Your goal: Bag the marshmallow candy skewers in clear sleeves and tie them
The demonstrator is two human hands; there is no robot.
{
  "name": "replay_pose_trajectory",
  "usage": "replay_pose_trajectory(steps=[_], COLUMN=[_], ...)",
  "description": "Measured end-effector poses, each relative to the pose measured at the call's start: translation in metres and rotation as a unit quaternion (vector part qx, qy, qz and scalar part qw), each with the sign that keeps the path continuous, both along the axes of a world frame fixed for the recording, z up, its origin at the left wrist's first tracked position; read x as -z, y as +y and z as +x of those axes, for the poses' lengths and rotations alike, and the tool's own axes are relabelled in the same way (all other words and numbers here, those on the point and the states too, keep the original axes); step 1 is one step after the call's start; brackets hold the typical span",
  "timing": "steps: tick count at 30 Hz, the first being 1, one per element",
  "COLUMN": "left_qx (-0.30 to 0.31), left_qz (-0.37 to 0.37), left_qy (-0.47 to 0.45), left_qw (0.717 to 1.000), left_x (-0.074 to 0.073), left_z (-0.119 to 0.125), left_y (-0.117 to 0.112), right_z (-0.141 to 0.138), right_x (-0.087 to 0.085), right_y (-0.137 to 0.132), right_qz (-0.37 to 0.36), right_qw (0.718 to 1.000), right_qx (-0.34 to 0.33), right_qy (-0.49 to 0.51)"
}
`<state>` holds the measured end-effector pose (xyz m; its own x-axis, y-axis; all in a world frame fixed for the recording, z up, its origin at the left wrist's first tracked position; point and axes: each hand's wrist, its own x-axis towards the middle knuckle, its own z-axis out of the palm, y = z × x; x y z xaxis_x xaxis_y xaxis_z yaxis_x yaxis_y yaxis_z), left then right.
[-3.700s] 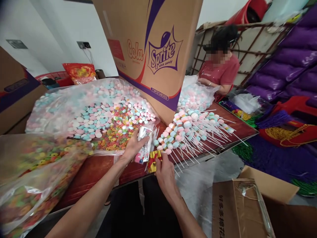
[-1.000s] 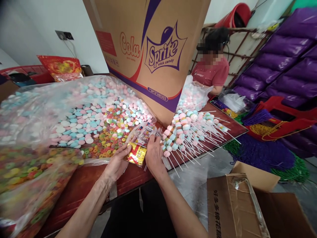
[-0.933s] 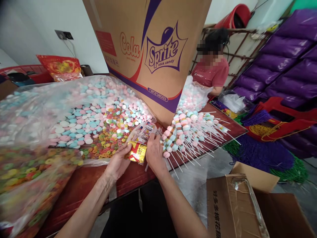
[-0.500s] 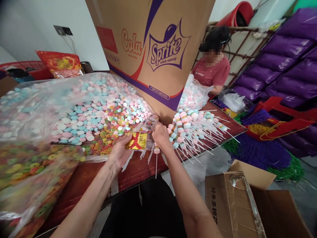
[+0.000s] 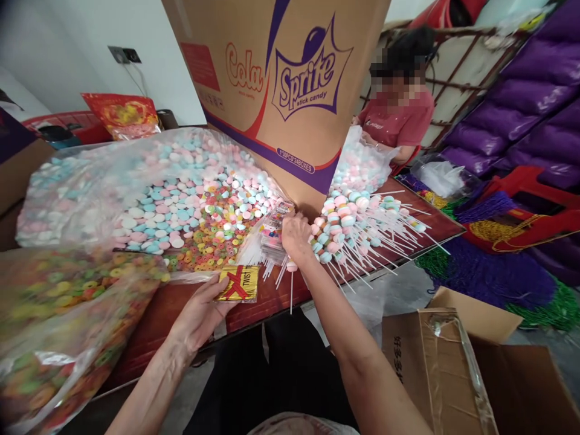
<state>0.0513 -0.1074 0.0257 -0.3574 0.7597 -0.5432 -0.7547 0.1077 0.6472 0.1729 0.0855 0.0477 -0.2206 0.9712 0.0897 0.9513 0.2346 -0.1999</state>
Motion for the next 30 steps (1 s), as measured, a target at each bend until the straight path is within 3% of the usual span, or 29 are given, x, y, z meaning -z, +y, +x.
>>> replay_pose_trajectory(steps=[4,7,9,11,15,18,20,22,24,26,28,30], left_qx=[0.025,0.027,0.03,0.039,0.063,0.032,-0.001,0.0,0.053,0.092,0.082,0.044], left_qz=[0.057,0.079,0.083,0.092,0.116,0.093,0.061,0.035,0.043,0.077,0.099,0.095], left_qy=[0.022,0.041,0.049,0.058,0.081,0.12,0.136,0.11,0.035,-0.047,-0.098,-0.114], left_qw=[0.998,0.996,0.995,0.993,0.988,0.988,0.989,0.993,0.997,0.992,0.987,0.988], left_x=[0.009,0.014,0.015,0.014,0.011,0.012,0.011,0.008,0.002,-0.003,-0.006,-0.006], left_z=[0.012,0.019,0.023,0.028,0.037,0.037,0.035,0.034,0.036,0.038,0.039,0.037], left_y=[-0.001,0.0,0.002,0.005,0.008,0.007,0.004,0.001,-0.002,-0.001,0.002,0.006], right_z=[0.025,0.052,0.064,0.068,0.056,0.048,0.047,0.048,0.048,0.046,0.044,0.046], right_x=[-0.008,-0.007,0.002,0.017,0.044,0.049,0.046,0.041,0.037,0.035,0.035,0.038], right_y=[-0.019,-0.046,-0.068,-0.092,-0.126,-0.133,-0.132,-0.13,-0.132,-0.138,-0.147,-0.157], right_qz=[0.111,0.17,0.113,-0.034,-0.205,-0.233,-0.192,-0.098,0.025,0.124,0.159,0.139], right_qw=[0.993,0.972,0.949,0.911,0.803,0.738,0.741,0.782,0.832,0.859,0.851,0.825], right_qx=[-0.012,-0.052,-0.126,-0.181,-0.154,-0.104,-0.08,-0.083,-0.124,-0.207,-0.317,-0.406], right_qy=[0.045,0.151,0.266,0.37,0.538,0.624,0.638,0.61,0.539,0.452,0.388,0.369])
